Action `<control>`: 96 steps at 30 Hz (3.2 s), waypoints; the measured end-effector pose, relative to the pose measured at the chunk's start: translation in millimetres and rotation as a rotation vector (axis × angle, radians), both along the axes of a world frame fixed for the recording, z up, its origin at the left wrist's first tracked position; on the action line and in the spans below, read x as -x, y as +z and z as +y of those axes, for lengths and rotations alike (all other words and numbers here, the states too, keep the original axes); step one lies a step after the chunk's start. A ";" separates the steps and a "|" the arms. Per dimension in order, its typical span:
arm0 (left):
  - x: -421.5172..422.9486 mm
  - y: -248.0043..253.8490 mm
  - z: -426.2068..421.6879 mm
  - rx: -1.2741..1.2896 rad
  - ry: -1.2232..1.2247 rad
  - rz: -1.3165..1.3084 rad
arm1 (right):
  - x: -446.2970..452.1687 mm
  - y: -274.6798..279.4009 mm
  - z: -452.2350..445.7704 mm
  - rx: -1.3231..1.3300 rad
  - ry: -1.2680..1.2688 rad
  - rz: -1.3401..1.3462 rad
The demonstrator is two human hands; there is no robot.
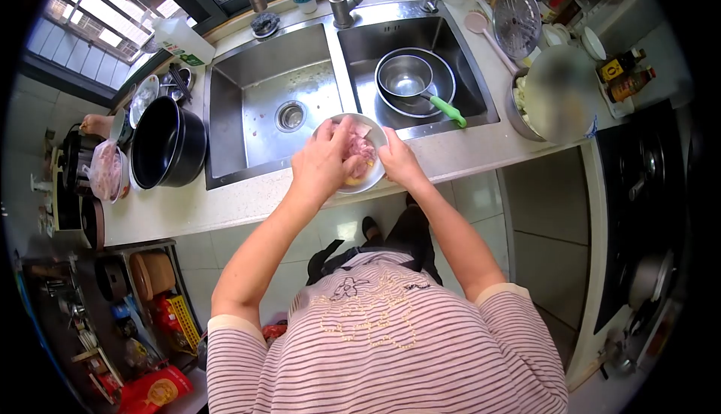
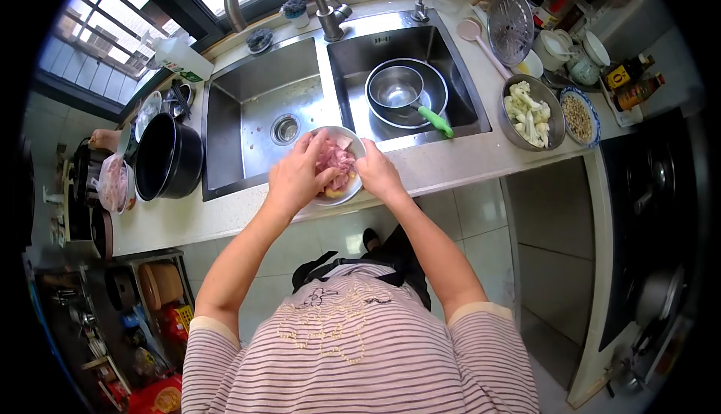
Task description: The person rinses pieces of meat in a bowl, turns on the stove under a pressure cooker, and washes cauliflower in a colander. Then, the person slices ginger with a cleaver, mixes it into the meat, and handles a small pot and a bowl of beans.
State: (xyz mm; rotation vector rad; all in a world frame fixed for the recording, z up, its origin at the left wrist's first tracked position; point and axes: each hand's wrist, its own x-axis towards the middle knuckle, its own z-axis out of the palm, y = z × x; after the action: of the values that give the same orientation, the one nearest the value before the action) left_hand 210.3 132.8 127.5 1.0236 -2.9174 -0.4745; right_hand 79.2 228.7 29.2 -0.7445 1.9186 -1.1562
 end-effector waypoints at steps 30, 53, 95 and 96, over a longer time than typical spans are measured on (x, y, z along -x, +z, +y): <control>20.7 -45.1 11.5 0.432 -0.321 0.069 | -3.1 0.5 -0.9 -0.005 -0.016 0.140; 14.0 -37.8 4.4 0.195 -0.234 0.025 | -6.1 2.6 -0.2 -0.020 -0.037 0.171; 15.1 1.4 -0.8 0.001 -0.056 0.153 | 193.7 -29.3 -13.1 -0.353 0.163 0.033; 17.7 -2.8 6.1 0.082 -0.038 0.096 | 198.1 -22.6 -16.2 -0.345 0.144 -0.266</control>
State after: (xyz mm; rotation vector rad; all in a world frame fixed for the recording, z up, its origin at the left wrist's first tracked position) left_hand 192.6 138.8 124.8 0.9108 -2.8502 -0.3900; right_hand -118.9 212.5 6.6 -0.5033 1.7465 -0.7659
